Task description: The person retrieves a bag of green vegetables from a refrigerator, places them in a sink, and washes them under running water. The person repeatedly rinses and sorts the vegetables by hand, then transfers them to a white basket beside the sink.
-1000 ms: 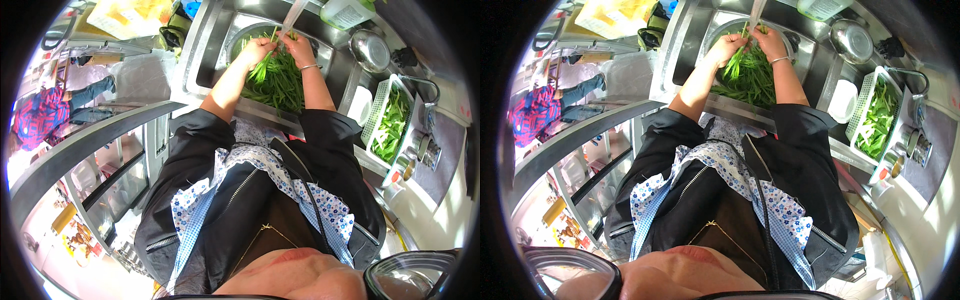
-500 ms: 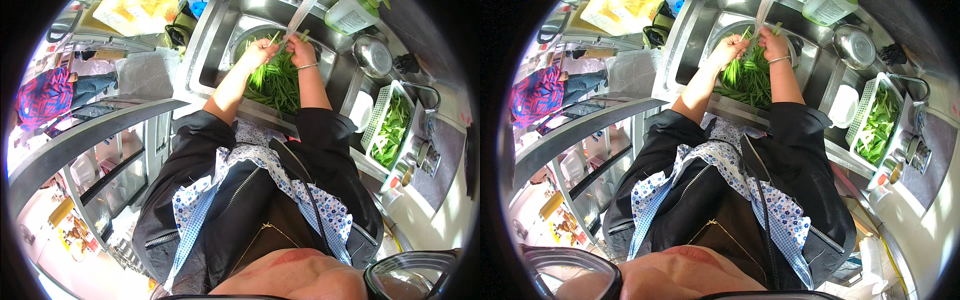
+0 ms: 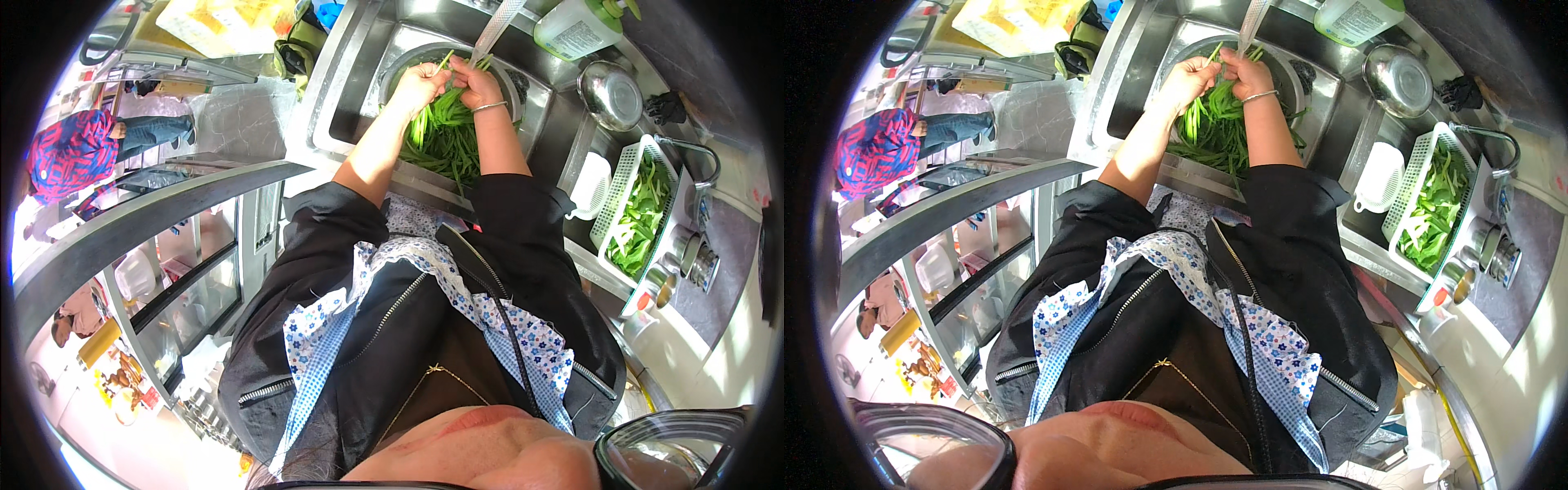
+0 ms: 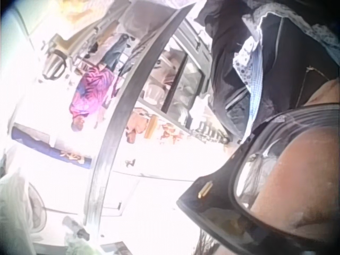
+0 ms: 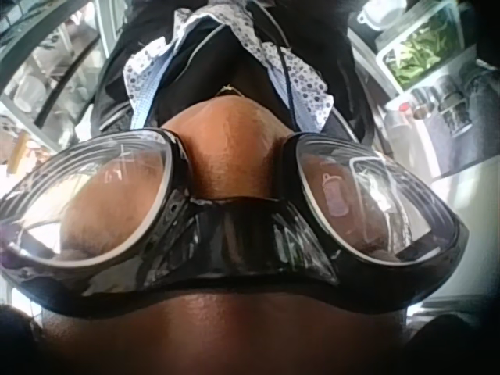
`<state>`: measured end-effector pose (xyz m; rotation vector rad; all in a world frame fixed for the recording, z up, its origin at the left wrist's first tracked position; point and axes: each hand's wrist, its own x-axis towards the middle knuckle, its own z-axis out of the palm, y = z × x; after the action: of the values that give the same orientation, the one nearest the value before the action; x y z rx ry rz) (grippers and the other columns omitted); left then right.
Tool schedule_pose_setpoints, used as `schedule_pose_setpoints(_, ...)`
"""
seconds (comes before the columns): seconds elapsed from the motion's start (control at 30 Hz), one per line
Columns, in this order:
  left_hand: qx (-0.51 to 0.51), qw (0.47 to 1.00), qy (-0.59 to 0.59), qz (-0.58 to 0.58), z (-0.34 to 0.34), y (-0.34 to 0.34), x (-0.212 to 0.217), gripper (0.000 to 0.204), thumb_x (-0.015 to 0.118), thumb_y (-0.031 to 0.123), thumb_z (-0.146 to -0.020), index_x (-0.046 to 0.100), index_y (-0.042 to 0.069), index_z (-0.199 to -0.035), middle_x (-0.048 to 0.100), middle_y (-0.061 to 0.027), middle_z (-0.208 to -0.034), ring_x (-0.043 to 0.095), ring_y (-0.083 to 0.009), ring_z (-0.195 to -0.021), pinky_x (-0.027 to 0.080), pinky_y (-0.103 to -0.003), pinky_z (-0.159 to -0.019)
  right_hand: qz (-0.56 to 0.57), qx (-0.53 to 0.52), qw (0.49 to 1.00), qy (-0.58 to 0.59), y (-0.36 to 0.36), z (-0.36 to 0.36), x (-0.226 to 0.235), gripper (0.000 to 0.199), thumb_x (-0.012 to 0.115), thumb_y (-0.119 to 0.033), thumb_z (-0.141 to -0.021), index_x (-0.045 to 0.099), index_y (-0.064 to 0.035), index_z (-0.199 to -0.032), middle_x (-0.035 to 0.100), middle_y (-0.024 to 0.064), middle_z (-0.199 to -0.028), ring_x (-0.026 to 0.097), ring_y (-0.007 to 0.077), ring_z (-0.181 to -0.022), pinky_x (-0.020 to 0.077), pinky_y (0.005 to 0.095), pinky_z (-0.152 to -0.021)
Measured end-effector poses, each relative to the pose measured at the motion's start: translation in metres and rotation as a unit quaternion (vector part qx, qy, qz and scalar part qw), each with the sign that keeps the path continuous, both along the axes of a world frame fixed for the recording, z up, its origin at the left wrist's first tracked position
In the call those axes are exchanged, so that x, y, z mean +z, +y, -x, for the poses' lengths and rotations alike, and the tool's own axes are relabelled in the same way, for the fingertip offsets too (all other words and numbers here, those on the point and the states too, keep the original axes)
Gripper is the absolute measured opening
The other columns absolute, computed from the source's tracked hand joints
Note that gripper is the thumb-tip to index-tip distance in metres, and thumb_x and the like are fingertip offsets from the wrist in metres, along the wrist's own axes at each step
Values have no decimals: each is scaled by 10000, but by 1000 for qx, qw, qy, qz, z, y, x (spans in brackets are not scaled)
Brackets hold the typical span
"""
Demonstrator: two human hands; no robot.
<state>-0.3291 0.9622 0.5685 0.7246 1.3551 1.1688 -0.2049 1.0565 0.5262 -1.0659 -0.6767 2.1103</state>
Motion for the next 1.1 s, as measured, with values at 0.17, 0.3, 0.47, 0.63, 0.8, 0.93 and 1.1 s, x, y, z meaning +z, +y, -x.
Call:
schedule_pose_setpoints(0.17,12,1000,-5,-13,5,-12,1,129,639,180,-873,623,78,-797,567,29,-632,435,-29,-514,325,-169,-464,24,-135,990,12,18,-31,12,155,693,-184,-838,614,-63,-894,549,-8,-730,384,58,-548,314,195,-503)
schedule_pose_setpoints(0.3,10,998,-53,-10,7,-9,2,109,646,168,-868,640,62,-844,624,8,-693,453,-34,-538,361,-173,-498,-45,46,998,7,12,-37,28,225,698,-232,-837,595,-32,-849,549,5,-731,383,70,-537,309,213,-492)
schedule_pose_setpoints(0.47,4,999,24,-30,1,-2,4,125,661,169,-859,643,46,-866,649,-12,-728,482,-37,-574,382,-174,-531,-104,54,992,-49,3,-19,33,169,633,-223,-880,618,-55,-889,516,-21,-688,366,65,-539,289,214,-505)
schedule_pose_setpoints(0.63,22,998,-50,23,3,-9,8,110,663,159,-856,634,56,-830,645,-25,-713,457,-37,-526,343,-165,-472,-37,-18,999,-24,1,-17,30,157,599,-170,-896,606,-18,-861,569,17,-731,384,85,-517,306,231,-496)
schedule_pose_setpoints(0.8,-4,999,-45,-6,5,-10,7,101,657,145,-859,629,51,-834,648,-42,-728,466,-37,-534,365,-173,-483,-70,-31,994,-84,-2,-20,31,144,666,-165,-854,606,-35,-837,536,13,-699,400,84,-529,305,240,-478)
schedule_pose_setpoints(0.93,-1,997,-80,9,6,-12,6,109,653,152,-864,638,44,-866,647,-48,-740,464,-43,-542,379,-176,-492,-49,-25,998,-34,-6,-21,33,141,689,-186,-835,633,-57,-822,508,-25,-652,382,73,-525,302,235,-471)
schedule_pose_setpoints(1.1,0,998,-56,19,7,-5,9,140,634,182,-881,636,44,-860,640,-43,-735,461,-48,-552,384,-178,-506,-96,13,994,-52,-18,-1,19,135,689,-174,-833,644,-48,-822,509,-38,-658,389,61,-521,281,238,-475)
